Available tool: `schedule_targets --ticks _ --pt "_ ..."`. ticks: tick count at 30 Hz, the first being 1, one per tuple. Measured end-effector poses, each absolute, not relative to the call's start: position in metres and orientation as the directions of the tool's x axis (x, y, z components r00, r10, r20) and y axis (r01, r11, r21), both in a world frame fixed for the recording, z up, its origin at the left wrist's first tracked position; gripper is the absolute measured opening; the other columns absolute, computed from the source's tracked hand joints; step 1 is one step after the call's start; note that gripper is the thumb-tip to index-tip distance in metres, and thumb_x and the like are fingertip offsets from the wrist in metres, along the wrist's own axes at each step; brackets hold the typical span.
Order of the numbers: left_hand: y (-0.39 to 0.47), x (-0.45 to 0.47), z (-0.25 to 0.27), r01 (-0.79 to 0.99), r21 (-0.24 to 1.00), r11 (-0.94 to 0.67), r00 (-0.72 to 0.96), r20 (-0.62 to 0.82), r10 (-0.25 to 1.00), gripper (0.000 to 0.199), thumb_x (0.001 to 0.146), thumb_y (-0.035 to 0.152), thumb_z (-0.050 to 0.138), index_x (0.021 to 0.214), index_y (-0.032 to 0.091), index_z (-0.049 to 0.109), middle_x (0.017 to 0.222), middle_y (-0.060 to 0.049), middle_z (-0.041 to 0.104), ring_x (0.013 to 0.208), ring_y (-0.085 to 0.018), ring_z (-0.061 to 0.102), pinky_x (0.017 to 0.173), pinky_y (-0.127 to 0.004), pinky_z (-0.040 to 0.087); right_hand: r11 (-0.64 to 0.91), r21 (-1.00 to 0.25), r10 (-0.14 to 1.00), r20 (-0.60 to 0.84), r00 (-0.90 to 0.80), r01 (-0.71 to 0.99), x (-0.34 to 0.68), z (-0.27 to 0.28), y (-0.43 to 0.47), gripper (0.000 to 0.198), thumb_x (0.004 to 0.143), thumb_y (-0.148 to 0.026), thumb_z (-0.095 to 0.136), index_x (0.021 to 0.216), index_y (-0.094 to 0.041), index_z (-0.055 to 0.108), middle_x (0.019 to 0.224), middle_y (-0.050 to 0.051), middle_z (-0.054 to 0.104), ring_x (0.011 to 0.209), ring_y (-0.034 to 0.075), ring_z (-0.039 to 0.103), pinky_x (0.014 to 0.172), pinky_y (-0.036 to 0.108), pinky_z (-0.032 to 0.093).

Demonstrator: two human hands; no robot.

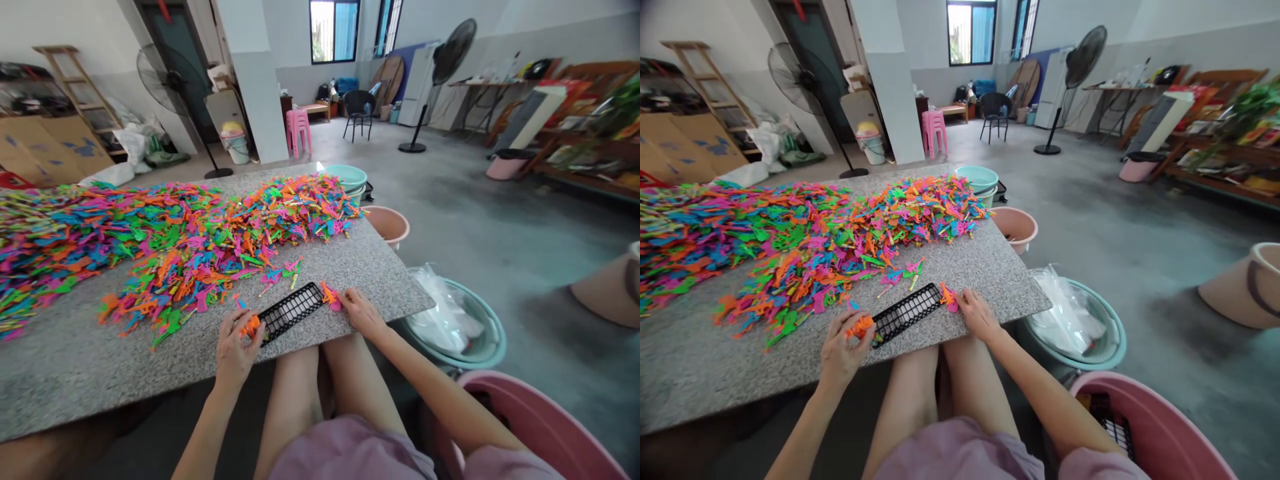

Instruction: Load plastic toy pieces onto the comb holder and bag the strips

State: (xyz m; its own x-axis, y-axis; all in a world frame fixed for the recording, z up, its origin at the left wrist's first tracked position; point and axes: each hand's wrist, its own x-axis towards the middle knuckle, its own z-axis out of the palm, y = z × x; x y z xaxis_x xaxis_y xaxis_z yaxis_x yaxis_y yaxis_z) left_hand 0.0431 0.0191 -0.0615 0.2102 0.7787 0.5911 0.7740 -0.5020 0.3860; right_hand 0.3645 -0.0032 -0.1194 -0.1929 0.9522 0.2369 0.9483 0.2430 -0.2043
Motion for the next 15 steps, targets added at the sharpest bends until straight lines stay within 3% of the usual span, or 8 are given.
schedule_targets --ticks 3,6,11,15 --pt "0.017 0.043 -0.060 0.778 0.382 -0.498 0.211 0.587 0.781 0.029 0.091 0.039 0.055 0.109 0.019 0.066 0.110 -0.009 0.058 0.103 -0.024 0.059 0.094 -0.039 0.050 0.233 -0.130 0.961 0.182 -0.208 0.964 0.360 -0.110 -0.003 0.049 0.088 -0.003 0.038 0.133 -0.012 0.053 0.108 0.015 0.057 0.098 0.025 0.051 0.090 0.035 0.045" --pt "0.018 0.041 -0.059 0.776 0.399 -0.489 0.217 0.559 0.800 0.028 0.090 0.037 0.055 0.110 0.020 0.066 0.112 -0.009 0.058 0.105 -0.023 0.060 0.095 -0.037 0.050 0.194 -0.144 0.969 0.183 -0.166 0.970 0.361 -0.105 -0.003 0.045 0.088 -0.003 0.038 0.127 -0.013 0.058 0.104 0.015 0.059 0.097 0.027 0.050 0.088 0.037 0.044" --pt "0.021 0.033 -0.047 0.736 0.471 -0.486 0.251 0.476 0.843 0.035 0.087 0.043 0.059 0.114 0.022 0.065 0.114 -0.009 0.060 0.107 -0.023 0.060 0.096 -0.038 0.049 0.067 -0.445 0.952 0.297 0.077 0.893 0.360 -0.099 -0.005 0.039 0.088 -0.006 0.041 0.115 -0.016 0.066 0.099 0.012 0.060 0.096 0.024 0.054 0.087 0.035 0.047" --pt "0.007 0.038 -0.025 0.696 0.528 -0.487 0.155 0.551 0.820 0.045 0.082 0.044 0.067 0.120 0.020 0.062 0.116 -0.010 0.064 0.110 -0.027 0.058 0.101 -0.045 0.044 0.273 -0.602 0.816 0.558 0.150 0.750 0.339 -0.073 -0.024 0.033 0.093 -0.013 0.044 0.115 -0.021 0.068 0.096 0.008 0.061 0.089 0.019 0.059 0.079 0.033 0.052"
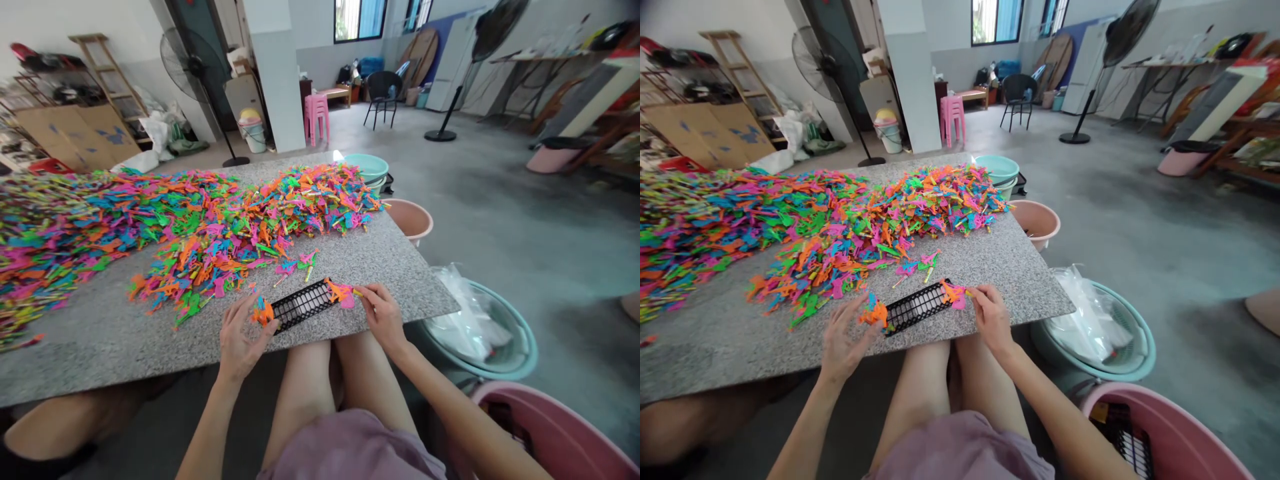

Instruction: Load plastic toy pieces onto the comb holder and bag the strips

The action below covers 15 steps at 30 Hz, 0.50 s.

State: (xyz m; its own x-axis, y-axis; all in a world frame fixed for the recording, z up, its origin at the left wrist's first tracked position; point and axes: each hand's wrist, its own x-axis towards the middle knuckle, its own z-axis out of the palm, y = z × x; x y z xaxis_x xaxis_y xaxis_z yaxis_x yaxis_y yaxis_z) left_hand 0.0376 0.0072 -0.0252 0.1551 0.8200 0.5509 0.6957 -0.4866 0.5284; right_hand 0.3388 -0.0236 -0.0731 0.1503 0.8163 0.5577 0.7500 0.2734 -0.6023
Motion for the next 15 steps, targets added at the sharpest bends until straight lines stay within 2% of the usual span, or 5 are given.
schedule_targets --ticks 3,6,8,11,15 --pt "-0.016 0.066 -0.005 0.571 0.720 -0.395 -0.101 0.539 0.836 0.036 0.083 0.040 0.068 0.111 0.018 0.065 0.109 -0.010 0.068 0.102 -0.024 0.062 0.098 -0.042 0.045 0.452 -0.582 0.668 0.723 0.176 0.676 0.313 -0.042 -0.046 0.035 0.092 -0.011 0.052 0.120 -0.027 0.066 0.097 0.006 0.063 0.086 0.016 0.062 0.075 0.030 0.055" --pt "-0.035 0.107 0.012 0.088 0.987 -0.133 -0.018 0.135 0.991 0.050 0.084 0.049 0.066 0.121 0.018 0.058 0.092 -0.006 0.071 0.078 -0.019 0.067 0.074 -0.030 0.053 0.601 -0.519 0.594 0.799 0.095 0.608 0.292 -0.018 -0.065 0.048 0.088 -0.003 0.056 0.127 -0.030 0.062 0.102 0.005 0.066 0.091 0.016 0.065 0.078 0.030 0.057" --pt "-0.041 0.128 0.020 -0.124 0.991 0.040 0.031 -0.037 0.999 0.041 0.081 0.050 0.070 0.102 0.015 0.065 0.074 -0.001 0.067 0.063 -0.013 0.062 0.061 -0.023 0.049 0.672 -0.491 0.579 0.815 0.021 0.555 0.285 -0.012 -0.072 0.053 0.086 0.000 0.058 0.130 -0.029 0.060 0.105 0.006 0.067 0.094 0.017 0.066 0.079 0.031 0.058" --pt "-0.043 0.139 0.024 -0.314 0.931 0.187 0.088 -0.168 0.982 0.034 0.073 0.044 0.079 0.076 0.013 0.064 0.063 0.001 0.061 0.059 -0.009 0.057 0.059 -0.020 0.046 0.707 -0.483 0.571 0.821 -0.014 0.517 0.284 -0.016 -0.076 0.054 0.084 0.000 0.061 0.131 -0.028 0.060 0.105 0.007 0.068 0.094 0.019 0.067 0.077 0.033 0.060" --pt "-0.044 0.139 0.023 -0.399 0.869 0.293 0.199 -0.230 0.953 0.030 0.071 0.037 0.082 0.078 0.013 0.067 0.068 0.000 0.064 0.063 -0.009 0.059 0.065 -0.021 0.049 0.710 -0.462 0.562 0.827 -0.032 0.532 0.288 -0.024 -0.074 0.052 0.086 -0.003 0.060 0.131 -0.028 0.059 0.104 0.006 0.070 0.094 0.019 0.068 0.076 0.033 0.061"
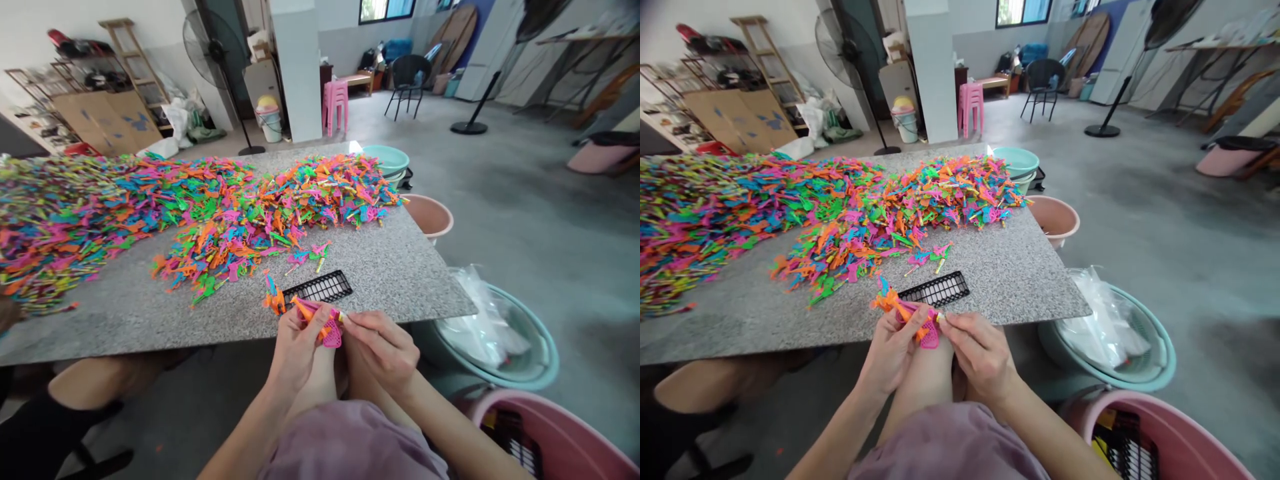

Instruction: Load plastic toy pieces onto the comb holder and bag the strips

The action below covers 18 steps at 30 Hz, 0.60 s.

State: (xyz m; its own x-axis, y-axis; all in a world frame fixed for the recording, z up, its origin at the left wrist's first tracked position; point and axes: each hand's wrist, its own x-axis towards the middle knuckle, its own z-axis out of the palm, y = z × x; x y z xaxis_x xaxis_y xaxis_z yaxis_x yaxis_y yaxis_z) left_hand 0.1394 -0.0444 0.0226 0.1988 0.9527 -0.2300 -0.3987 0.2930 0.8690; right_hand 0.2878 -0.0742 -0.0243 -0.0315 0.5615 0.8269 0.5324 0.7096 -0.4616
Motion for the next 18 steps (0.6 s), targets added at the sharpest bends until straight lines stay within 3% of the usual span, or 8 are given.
schedule_targets --ticks 4,7,9,11,14,18 --pt "-0.043 0.136 0.025 -0.239 0.962 0.133 0.195 -0.087 0.977 0.029 0.079 0.040 0.074 0.090 0.014 0.069 0.080 -0.003 0.069 0.074 -0.013 0.064 0.072 -0.024 0.052 0.598 -0.443 0.634 0.771 -0.057 0.668 0.291 -0.020 -0.065 0.045 0.091 -0.011 0.057 0.133 -0.026 0.057 0.100 0.006 0.071 0.091 0.018 0.067 0.080 0.033 0.057" --pt "-0.030 0.112 0.028 0.053 0.985 -0.162 0.192 0.149 0.970 0.047 0.079 0.044 0.073 0.117 0.018 0.062 0.108 -0.009 0.070 0.101 -0.023 0.065 0.088 -0.035 0.053 0.451 -0.427 0.728 0.684 -0.046 0.783 0.297 -0.019 -0.047 0.028 0.093 -0.019 0.056 0.120 -0.021 0.063 0.094 0.007 0.070 0.087 0.020 0.064 0.081 0.034 0.053" --pt "-0.015 0.083 0.026 0.360 0.865 -0.350 0.118 0.330 0.937 0.053 0.078 0.043 0.075 0.124 0.023 0.059 0.122 -0.009 0.065 0.115 -0.026 0.060 0.099 -0.042 0.049 0.384 -0.478 0.797 0.604 -0.022 0.790 0.297 -0.025 -0.030 0.017 0.095 -0.024 0.052 0.107 -0.019 0.064 0.093 0.008 0.069 0.082 0.020 0.063 0.074 0.032 0.051" --pt "0.001 0.054 0.017 0.613 0.647 -0.453 0.229 0.404 0.886 0.043 0.077 0.041 0.076 0.115 0.024 0.066 0.123 -0.009 0.064 0.121 -0.029 0.056 0.107 -0.051 0.041 0.339 -0.568 0.871 0.492 -0.021 0.750 0.291 -0.036 -0.011 0.013 0.094 -0.024 0.051 0.100 -0.018 0.061 0.090 0.008 0.067 0.076 0.018 0.063 0.067 0.029 0.049" --pt "0.019 0.028 -0.006 0.661 0.491 -0.568 0.430 0.373 0.822 0.049 0.075 0.044 0.077 0.116 0.021 0.066 0.124 -0.011 0.065 0.123 -0.031 0.055 0.105 -0.052 0.044 0.271 -0.694 0.953 0.293 -0.082 0.667 0.267 -0.056 0.020 0.008 0.089 -0.019 0.054 0.097 -0.018 0.056 0.084 0.004 0.067 0.071 0.017 0.063 0.065 0.027 0.046" --pt "0.024 0.023 -0.032 0.642 0.472 -0.604 0.450 0.406 0.795 0.042 0.088 0.035 0.064 0.127 0.020 0.059 0.126 -0.011 0.065 0.135 -0.029 0.045 0.108 -0.052 0.043 0.187 -0.795 0.980 0.107 -0.171 0.577 0.224 -0.077 0.058 0.015 0.082 -0.012 0.057 0.096 -0.018 0.054 0.079 0.001 0.067 0.070 0.016 0.062 0.065 0.025 0.044"
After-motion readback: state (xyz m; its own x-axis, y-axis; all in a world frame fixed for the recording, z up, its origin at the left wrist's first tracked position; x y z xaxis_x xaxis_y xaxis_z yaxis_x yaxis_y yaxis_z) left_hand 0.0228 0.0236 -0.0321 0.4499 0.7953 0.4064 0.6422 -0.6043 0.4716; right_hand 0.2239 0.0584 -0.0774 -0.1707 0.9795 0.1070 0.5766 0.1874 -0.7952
